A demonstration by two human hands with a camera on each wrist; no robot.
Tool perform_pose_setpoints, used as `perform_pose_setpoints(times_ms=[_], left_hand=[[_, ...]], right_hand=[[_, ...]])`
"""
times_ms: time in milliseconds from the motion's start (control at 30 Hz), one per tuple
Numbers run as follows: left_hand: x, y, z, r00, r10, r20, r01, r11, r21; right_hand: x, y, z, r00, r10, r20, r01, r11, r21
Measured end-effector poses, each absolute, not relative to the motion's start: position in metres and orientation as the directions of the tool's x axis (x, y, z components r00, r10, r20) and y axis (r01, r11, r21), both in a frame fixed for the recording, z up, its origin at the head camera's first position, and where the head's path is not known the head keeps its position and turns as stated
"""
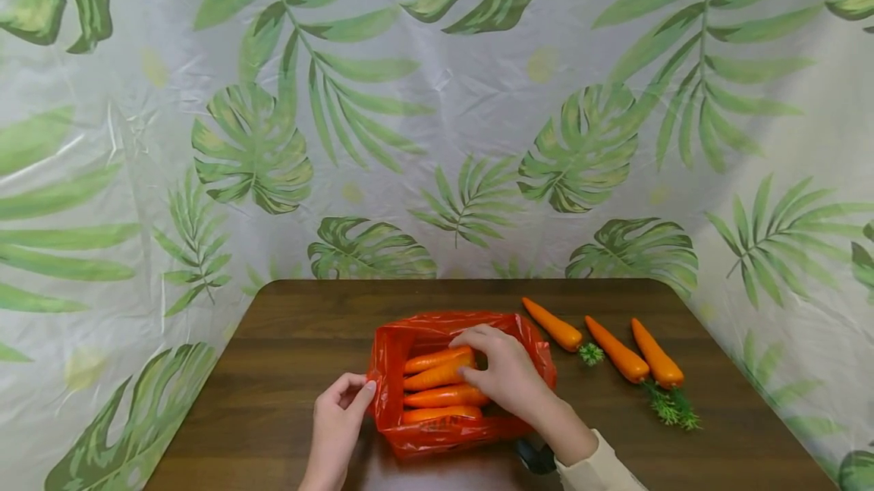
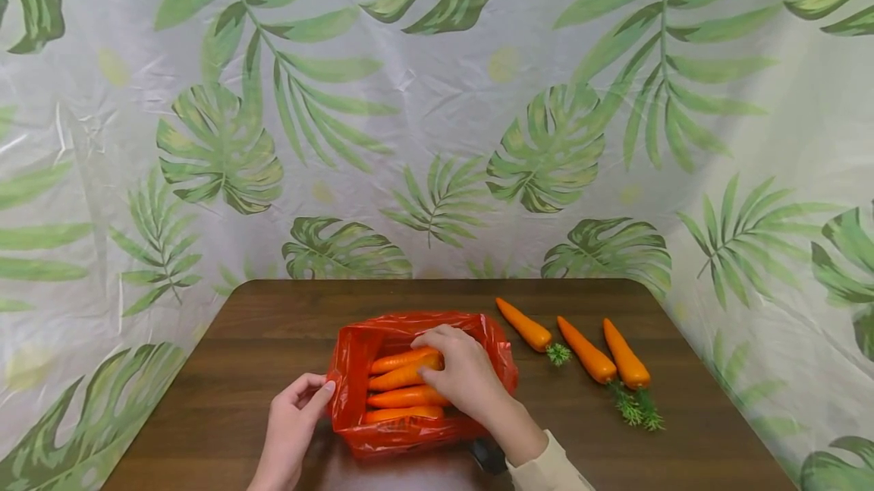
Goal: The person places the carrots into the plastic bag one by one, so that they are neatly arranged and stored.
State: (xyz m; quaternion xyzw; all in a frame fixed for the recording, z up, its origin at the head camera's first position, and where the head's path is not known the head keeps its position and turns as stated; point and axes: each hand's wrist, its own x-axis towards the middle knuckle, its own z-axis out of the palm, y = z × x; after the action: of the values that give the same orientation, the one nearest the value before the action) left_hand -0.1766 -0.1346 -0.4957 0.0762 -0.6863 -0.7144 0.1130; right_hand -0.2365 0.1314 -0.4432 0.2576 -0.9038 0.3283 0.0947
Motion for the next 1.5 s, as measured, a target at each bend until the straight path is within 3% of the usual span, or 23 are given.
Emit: perform_pose_setpoints(times_ms=[200, 633, 1200, 1500], left_hand=[[-0.177, -0.135, -0.495, -0.961, -0.272, 0.044, 0.052, -0.022, 0.998], [-0.177, -0.137, -0.496, -0.963, -0.267, 0.029, 0.038, -0.030, 0.999], [-0.177, -0.137, -0.498, -0.962, -0.270, 0.036, 0.040, -0.012, 0.999], [-0.178, -0.136, -0.498, -0.964, -0.264, 0.042, 0.047, -0.013, 0.999]], right_hand=[[-0.224, 0.137, -0.429, -0.838, -0.375, 0.395, -0.545, 0.595, -0.591], [-0.214, 0.163, -0.414, -0.797, -0.319, 0.513, -0.590, 0.593, -0.548], [-0.213, 0.216, -0.425, -0.831, -0.206, 0.517, -0.504, 0.670, -0.544], [-0.215, 0.254, -0.443, -0.894, -0.086, 0.441, -0.361, 0.722, -0.591]])
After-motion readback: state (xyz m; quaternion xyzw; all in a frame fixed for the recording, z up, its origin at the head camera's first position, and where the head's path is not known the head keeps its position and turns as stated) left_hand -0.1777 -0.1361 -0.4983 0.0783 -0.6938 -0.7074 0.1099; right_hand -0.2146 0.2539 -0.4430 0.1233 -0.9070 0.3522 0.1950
